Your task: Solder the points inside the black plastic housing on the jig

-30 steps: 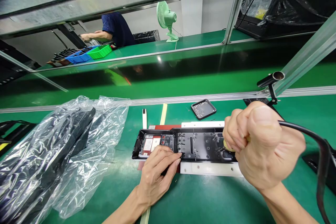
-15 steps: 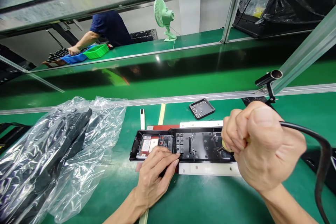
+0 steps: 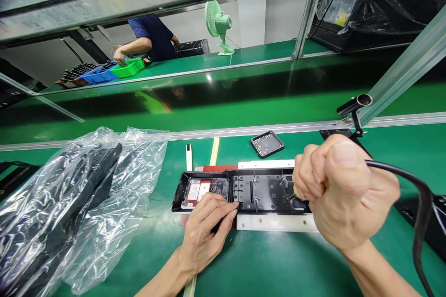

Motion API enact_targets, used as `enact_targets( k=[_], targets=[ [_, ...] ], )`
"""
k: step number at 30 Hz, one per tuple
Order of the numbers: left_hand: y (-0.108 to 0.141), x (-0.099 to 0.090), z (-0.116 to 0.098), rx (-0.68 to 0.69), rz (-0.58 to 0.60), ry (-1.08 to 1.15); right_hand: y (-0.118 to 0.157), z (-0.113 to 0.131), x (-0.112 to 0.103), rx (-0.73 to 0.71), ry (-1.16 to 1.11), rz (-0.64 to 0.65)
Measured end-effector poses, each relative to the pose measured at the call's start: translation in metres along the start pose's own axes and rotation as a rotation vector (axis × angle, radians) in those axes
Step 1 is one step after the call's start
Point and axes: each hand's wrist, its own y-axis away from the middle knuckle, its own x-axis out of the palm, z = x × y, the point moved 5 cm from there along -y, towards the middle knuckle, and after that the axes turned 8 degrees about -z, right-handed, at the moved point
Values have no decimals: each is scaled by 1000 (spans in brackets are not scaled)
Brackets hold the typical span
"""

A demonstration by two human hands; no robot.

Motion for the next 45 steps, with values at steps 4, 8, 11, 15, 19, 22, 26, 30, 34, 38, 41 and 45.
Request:
enact_targets(
  k=[4, 8, 11, 15, 19, 22, 26, 30, 34, 38, 41, 45],
  targets=[
    [0, 0, 0, 1, -1, 4, 0, -4, -3, 100, -44, -107],
    [0, -1, 0, -4, -2, 2, 1, -4, -3, 109, -49, -102],
    [0, -1, 0, -7, 0, 5, 1, -3, -4, 104, -52, -98],
    [1, 0, 0, -1, 1, 8, 1, -4, -5, 83, -53, -81],
    [1, 0, -1, 3, -2, 10, 2, -5, -5, 56, -58, -81],
    [0, -1, -1, 4, -4, 14, 2, -6, -6, 54, -57, -88],
    [-1, -1, -1, 0, -1, 15, 3, -4, -6, 44, -52, -89],
    [-2, 0, -2, 0, 0, 18, 3, -3, -5, 38, -57, -69],
    [-2, 0, -1, 0, 10, 14, 4, -5, -3, 11, -60, -35],
    [-1, 0, 0, 5, 14, 9, 5, -5, 1, 6, -44, 12],
    [-1, 0, -1, 16, 15, 9, 6, -3, 5, -5, -37, 25],
    [-2, -1, -2, 18, 11, 0, 7, -2, 4, 4, -47, -9]
  ],
)
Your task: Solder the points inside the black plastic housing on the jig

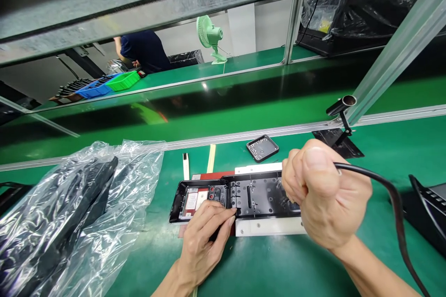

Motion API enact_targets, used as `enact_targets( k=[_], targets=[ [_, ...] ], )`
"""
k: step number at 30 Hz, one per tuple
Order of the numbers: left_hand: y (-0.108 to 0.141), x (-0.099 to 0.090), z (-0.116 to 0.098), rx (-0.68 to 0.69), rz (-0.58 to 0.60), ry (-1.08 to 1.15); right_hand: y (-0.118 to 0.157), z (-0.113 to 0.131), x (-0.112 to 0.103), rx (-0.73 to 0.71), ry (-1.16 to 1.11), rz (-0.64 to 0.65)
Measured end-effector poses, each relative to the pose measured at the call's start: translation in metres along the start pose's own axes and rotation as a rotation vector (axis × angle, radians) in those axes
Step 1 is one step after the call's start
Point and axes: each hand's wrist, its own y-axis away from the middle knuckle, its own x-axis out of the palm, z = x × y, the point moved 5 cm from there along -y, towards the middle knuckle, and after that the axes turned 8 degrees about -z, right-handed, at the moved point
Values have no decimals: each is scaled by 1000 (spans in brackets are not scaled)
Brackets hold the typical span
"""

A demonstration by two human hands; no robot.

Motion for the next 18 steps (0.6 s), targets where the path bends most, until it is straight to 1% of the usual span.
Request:
enact_targets(
  k=[4, 10, 18],
  targets=[
    [-1, 0, -1, -5, 0, -10, 0, -2, -2, 7, 7, 12],
    [0, 0, 1, -5, 2, -14, 0, -4, -6, 16, -9, -16],
    [2, 0, 2, -15, 7, -20, -1, -4, -6, 31, -8, -28]
  ],
)
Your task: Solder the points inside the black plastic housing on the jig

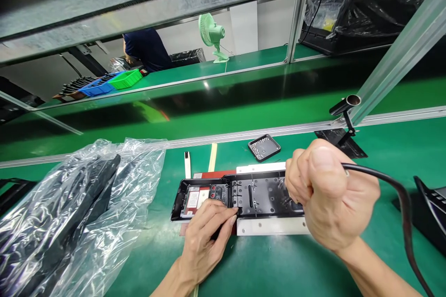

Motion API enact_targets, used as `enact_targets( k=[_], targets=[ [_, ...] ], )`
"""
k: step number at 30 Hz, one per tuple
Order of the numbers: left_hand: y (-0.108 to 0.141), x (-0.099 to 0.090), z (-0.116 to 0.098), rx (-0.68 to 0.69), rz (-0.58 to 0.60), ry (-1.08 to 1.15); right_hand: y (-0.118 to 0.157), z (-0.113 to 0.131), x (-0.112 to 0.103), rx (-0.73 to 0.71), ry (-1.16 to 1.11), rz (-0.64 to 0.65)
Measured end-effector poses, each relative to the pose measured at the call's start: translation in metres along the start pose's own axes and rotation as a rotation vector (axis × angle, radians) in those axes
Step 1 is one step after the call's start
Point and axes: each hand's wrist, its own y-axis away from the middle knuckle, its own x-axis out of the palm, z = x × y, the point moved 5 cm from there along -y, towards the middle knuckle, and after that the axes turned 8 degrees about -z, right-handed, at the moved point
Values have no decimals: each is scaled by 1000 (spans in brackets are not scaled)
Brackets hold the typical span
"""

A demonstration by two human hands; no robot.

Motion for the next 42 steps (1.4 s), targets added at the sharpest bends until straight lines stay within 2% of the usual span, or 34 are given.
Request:
enact_targets(
  k=[13, 22, 31, 37, 42],
  targets=[
    [-1, 0, -1, 2, 0, 4, 3, 1, 0, -7, -15, 13],
    [-1, 0, 1, -11, 6, 18, 0, 1, -2, 21, -24, -32],
    [-2, 0, 0, -18, -6, 8, -3, -4, -8, 86, -9, -5],
    [-2, 1, -1, -21, 1, 7, -3, -2, -9, 45, 3, 40],
    [-2, 1, -1, -24, 9, 7, -5, -3, -9, 66, 2, 44]
  ],
)
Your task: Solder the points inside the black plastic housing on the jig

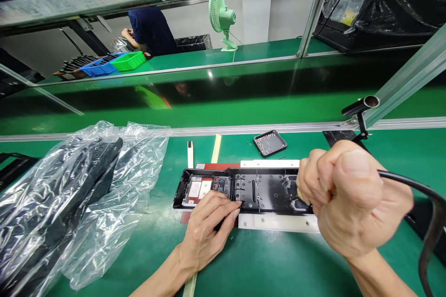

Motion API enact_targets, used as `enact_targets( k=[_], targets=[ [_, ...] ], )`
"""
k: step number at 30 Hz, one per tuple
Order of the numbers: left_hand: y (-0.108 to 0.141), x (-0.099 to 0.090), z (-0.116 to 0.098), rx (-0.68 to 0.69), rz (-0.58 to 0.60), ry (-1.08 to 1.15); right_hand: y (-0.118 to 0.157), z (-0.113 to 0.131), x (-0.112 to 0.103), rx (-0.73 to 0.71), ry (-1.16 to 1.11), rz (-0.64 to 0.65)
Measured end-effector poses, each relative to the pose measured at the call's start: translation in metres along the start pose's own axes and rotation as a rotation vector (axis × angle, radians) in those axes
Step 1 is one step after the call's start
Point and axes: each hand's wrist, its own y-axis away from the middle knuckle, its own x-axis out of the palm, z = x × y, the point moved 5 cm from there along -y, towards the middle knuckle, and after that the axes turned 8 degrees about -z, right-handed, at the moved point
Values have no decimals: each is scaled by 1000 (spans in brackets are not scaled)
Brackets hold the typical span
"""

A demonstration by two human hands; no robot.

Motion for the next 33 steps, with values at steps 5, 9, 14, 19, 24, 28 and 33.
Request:
enact_targets(
  k=[5, 9, 14, 19, 24, 28, 33],
  targets=[
    [-2, 0, -1, 8, -4, -15, -2, -1, -1, 1, -37, 77],
    [-1, 0, -1, 2, -9, -8, -3, -1, -1, 4, -55, 96],
    [2, 1, 1, -1, -1, 8, -4, 0, 2, 20, -75, 154],
    [1, 1, 1, 0, 6, 17, -5, 1, 3, 10, -79, 184],
    [1, 1, 1, -5, 10, 15, -5, 1, 2, -15, -93, 263],
    [2, 1, 2, -6, 15, 10, -10, -4, -8, -25, -120, 324],
    [2, 2, 1, -2, 18, 10, -16, -12, -23, 23, -109, 418]
  ],
)
